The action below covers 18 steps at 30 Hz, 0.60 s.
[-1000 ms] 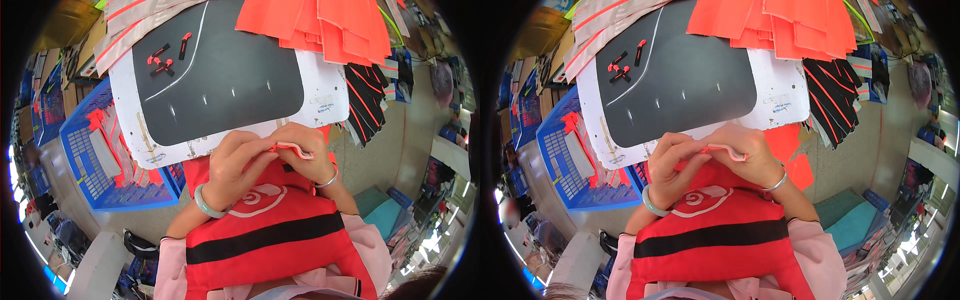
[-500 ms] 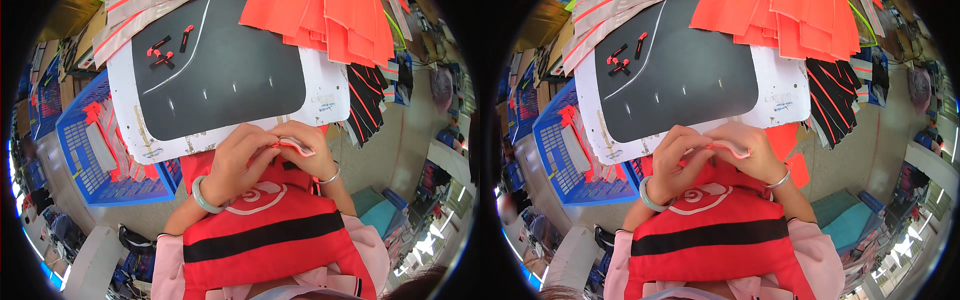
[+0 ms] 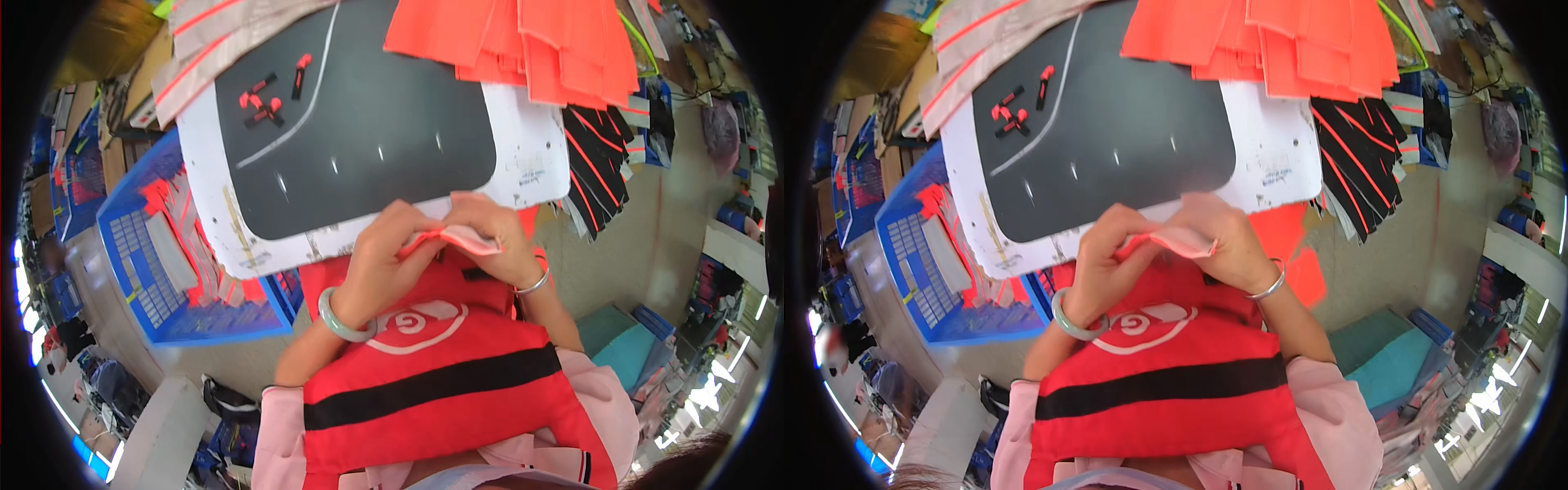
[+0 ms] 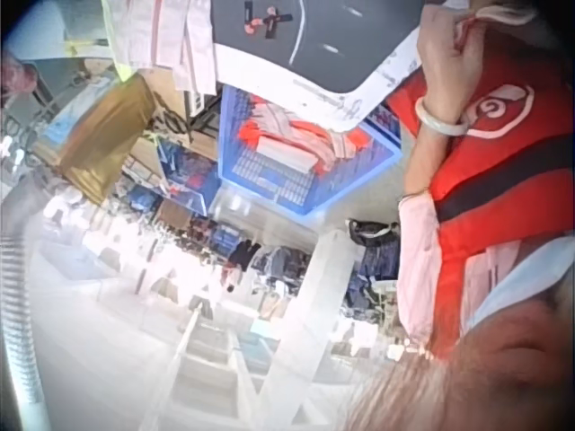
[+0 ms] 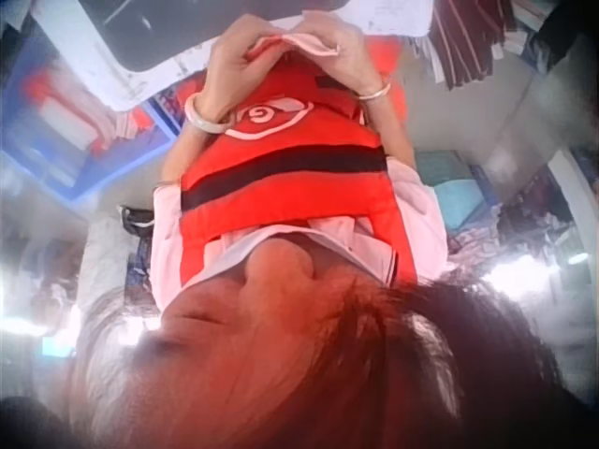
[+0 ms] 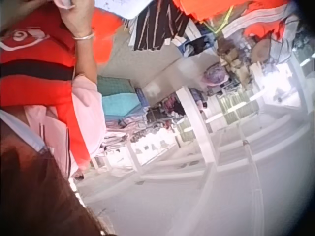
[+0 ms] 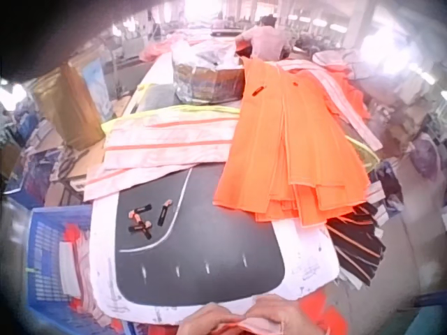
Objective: The person folds fabric pieces around small tabs by hand and arranges stacks of fabric on the table.
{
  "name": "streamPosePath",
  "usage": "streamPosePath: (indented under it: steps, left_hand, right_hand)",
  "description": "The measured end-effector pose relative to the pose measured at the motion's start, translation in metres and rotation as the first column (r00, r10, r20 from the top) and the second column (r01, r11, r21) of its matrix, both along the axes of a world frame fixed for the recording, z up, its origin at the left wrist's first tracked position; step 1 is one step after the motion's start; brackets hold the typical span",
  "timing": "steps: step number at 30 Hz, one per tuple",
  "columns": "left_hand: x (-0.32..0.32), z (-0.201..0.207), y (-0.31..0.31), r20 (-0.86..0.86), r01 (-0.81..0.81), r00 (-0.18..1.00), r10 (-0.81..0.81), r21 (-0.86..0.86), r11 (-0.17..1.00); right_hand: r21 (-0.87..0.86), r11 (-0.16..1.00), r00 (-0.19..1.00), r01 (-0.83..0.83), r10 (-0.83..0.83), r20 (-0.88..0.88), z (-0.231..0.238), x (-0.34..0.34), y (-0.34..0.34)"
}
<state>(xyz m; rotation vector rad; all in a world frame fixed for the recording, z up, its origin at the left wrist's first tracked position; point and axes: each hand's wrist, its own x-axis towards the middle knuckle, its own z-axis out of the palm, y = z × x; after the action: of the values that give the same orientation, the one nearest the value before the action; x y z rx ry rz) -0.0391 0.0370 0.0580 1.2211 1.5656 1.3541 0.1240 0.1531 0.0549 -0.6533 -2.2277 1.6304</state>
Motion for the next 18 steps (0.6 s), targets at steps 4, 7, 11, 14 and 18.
streamPosePath:
  steps: [4, 7, 11, 14, 18]
  left_hand:
    - [-0.004, -0.007, -0.003, -0.030, -0.073, 0.997, 0.072, -0.008, 0.997]
    - [-0.006, 0.001, -0.005, 0.044, -0.109, 0.993, 0.107, 0.039, 0.993]
    - [-0.037, 0.040, -0.007, 0.049, -0.202, 0.979, 0.196, 0.294, 0.934]
    - [-0.074, 0.056, -0.005, 0.215, -0.308, 0.942, 0.257, 0.254, 0.917]
    - [-0.105, 0.041, 0.008, 0.591, -0.369, 0.789, 0.166, 0.241, 0.898]
  right_hand:
    - [-0.134, 0.991, 0.997, -0.026, 0.036, 0.073, 0.014, -0.012, 0.006]
    - [-0.075, 0.996, 0.999, -0.047, 0.046, -0.015, 0.022, -0.023, 0.006]
    - [0.061, 0.986, 0.986, -0.158, 0.153, 0.068, 0.027, -0.022, 0.007]
    - [-0.116, 0.984, 0.955, -0.135, 0.160, 0.251, 0.015, -0.004, 0.007]
    - [-0.427, 0.898, 0.987, 0.109, -0.045, 0.156, 0.036, -0.012, 0.036]
